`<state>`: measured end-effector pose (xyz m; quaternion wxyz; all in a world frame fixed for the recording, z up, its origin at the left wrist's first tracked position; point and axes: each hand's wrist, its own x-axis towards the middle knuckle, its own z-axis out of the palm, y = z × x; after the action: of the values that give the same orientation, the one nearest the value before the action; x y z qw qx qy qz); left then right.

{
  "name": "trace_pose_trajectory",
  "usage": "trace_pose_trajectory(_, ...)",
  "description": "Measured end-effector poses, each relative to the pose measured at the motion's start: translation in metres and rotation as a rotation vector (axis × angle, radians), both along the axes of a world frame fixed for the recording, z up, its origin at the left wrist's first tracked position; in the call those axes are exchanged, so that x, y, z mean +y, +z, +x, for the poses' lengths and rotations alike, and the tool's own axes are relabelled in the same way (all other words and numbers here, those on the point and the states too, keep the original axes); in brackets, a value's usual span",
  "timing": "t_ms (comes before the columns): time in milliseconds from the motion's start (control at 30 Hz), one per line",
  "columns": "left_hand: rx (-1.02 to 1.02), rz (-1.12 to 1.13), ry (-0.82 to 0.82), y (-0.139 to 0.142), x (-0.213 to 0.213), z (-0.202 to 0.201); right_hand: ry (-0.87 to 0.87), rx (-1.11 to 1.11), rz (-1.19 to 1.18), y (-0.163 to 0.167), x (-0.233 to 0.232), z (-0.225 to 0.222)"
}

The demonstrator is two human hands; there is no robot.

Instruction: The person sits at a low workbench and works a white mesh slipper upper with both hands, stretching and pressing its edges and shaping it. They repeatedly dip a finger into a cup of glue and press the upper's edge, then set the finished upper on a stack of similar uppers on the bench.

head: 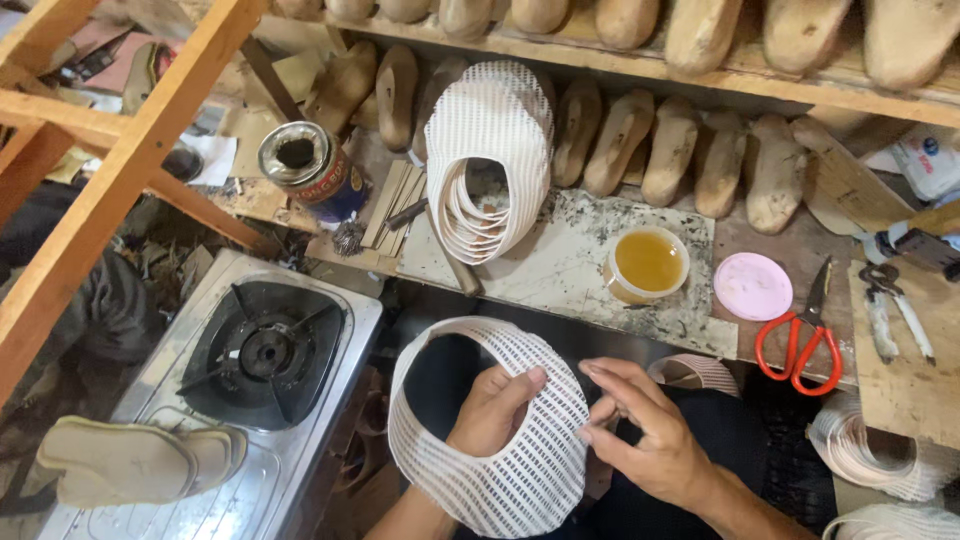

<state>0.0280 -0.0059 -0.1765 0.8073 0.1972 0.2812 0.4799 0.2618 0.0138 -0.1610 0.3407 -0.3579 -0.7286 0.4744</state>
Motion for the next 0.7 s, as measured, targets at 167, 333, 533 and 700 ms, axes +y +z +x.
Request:
trace_pose_trajectory(167,0.050,-0.001,-0.214,-0.022,-0.011,-0.011,-0.087,-0.428,0.049,0.005,0.032,0.012)
trace_pose_trajectory(333,-0.008,-0.046,-0.155,-0.029,-0.022,-0.014,-0.364,-0.658,0.642,0.017,0.104,0.023)
trace_pose_trajectory(533,-0.049,-0.145,-0.091,-0.029,-0.024,-0.023,-0.361,-0.663,0.696,0.009,0.118,0.037)
trace_pose_trajectory(700,-0.056,-0.082,-0.133,-0.031,-0.019,-0.027,-0.279,-0.482,0.558,0.011,0.087,0.037)
